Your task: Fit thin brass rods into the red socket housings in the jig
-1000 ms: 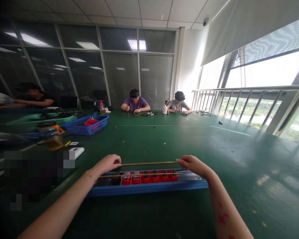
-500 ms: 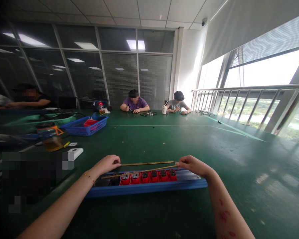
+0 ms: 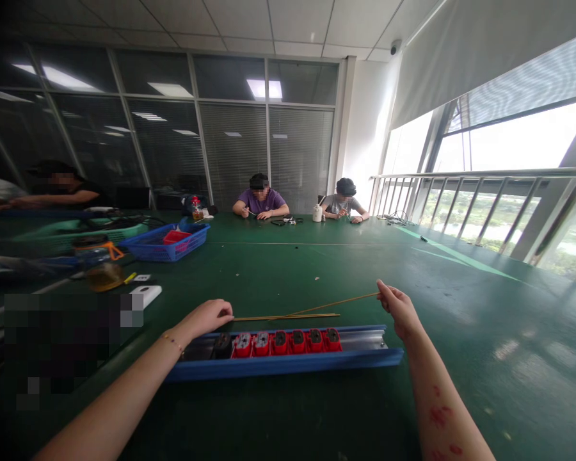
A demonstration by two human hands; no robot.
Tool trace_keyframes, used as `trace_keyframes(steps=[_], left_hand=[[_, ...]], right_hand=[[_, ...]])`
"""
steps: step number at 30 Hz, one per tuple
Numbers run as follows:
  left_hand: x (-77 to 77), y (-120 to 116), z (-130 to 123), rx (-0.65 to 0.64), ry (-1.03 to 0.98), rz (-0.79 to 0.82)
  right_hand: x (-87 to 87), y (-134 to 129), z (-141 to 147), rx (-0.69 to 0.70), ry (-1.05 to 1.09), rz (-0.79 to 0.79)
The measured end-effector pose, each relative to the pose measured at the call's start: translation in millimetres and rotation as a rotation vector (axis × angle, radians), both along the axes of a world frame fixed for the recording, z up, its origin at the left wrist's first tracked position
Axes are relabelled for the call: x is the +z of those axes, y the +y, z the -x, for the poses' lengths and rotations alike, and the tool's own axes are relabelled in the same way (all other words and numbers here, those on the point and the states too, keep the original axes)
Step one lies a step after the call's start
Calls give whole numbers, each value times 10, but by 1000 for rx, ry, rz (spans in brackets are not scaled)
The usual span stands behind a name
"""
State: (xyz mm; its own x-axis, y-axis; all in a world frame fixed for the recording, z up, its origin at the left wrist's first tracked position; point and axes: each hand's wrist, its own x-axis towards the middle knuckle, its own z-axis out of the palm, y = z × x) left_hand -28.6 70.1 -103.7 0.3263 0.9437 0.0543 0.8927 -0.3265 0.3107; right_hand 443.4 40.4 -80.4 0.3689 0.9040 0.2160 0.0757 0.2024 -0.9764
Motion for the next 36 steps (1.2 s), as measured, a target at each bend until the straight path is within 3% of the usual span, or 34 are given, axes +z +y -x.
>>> trace_keyframes(steps=[5, 17, 24, 30, 36], left_hand=[[21, -20, -16, -3, -7, 4], [97, -53, -51, 15, 5, 64], [56, -44, -31, -12, 43, -7], [40, -36, -39, -25, 57, -28], [46, -37, -47, -42, 50, -18]], right_hand=[[-86, 28, 101, 43, -180, 68], [-207, 146, 508, 333, -947, 107], [-248, 229, 680, 355, -1060, 101], [-320, 267, 624, 278, -1145, 233], [-299, 177, 666, 367, -1160, 298]])
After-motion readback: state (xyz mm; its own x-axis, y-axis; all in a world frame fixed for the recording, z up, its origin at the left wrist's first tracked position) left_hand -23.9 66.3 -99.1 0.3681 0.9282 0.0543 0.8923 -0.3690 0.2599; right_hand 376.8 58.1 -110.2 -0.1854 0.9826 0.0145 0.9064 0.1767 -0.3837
